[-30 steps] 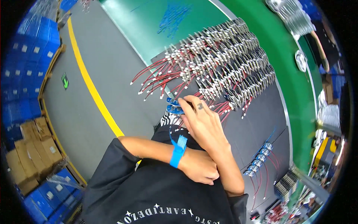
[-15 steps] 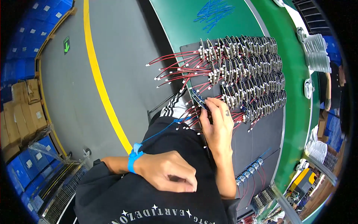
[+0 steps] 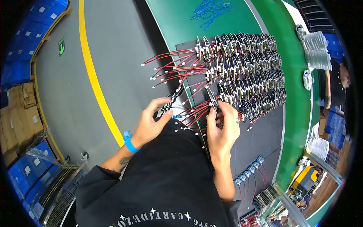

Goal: The person assembles and organizes small electronic circuit boards with attached red and black wiring by hand on a factory production line.

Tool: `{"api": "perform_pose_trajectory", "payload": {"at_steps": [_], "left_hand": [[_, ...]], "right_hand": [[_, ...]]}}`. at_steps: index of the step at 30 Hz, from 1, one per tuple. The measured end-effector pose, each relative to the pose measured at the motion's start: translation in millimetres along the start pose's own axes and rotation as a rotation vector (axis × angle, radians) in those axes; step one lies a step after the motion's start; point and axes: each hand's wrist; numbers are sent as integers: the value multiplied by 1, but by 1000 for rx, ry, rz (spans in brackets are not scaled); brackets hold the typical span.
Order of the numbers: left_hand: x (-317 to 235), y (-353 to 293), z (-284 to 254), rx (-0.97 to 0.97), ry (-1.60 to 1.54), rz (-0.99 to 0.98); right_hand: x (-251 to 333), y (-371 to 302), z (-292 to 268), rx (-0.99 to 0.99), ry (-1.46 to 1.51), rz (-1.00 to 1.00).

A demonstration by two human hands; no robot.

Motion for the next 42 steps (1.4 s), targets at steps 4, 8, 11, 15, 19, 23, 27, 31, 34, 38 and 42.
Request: {"api": "perform_pose_trajectory", "payload": {"at_steps": [4, 8, 11, 15, 19, 23, 27, 31, 34, 38, 42], "left_hand": [[14, 8, 2, 267, -403, -202], [7, 17, -5, 424, -468, -315], [19, 15, -2, 470, -410, -207], [40, 12, 6, 366, -561, -193], [40, 15, 1, 386, -692, -301], [50, 4, 3, 412, -769, -354], [61, 0, 8, 525, -474, -335], [59, 3, 2, 550, -655, -427], [50, 5, -4, 607, -773, -399], [62, 5, -9, 683, -893, -410], [66, 4, -3, 509, -928, -605]], "right_hand": [[1, 1, 2, 18, 106, 71], [2, 0, 3, 60, 155, 135], [2, -1, 6, 67, 149, 116], [3, 0, 5, 43, 159, 84], [-2, 1, 4, 2, 172, 39], [-1, 1, 2, 9, 150, 46], [0, 2, 0, 24, 135, 4], [0, 3, -2, 19, 112, 0], [2, 7, -5, -20, 76, -46], [0, 7, -5, -23, 91, -30], [-1, 10, -6, 18, 73, -74]]}}
Point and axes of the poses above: each hand's wrist, its own y-axis towards the middle knuckle, its own z-axis out of the palm, x = y × z, and after that the axes turned 15 degrees about z, right-handed
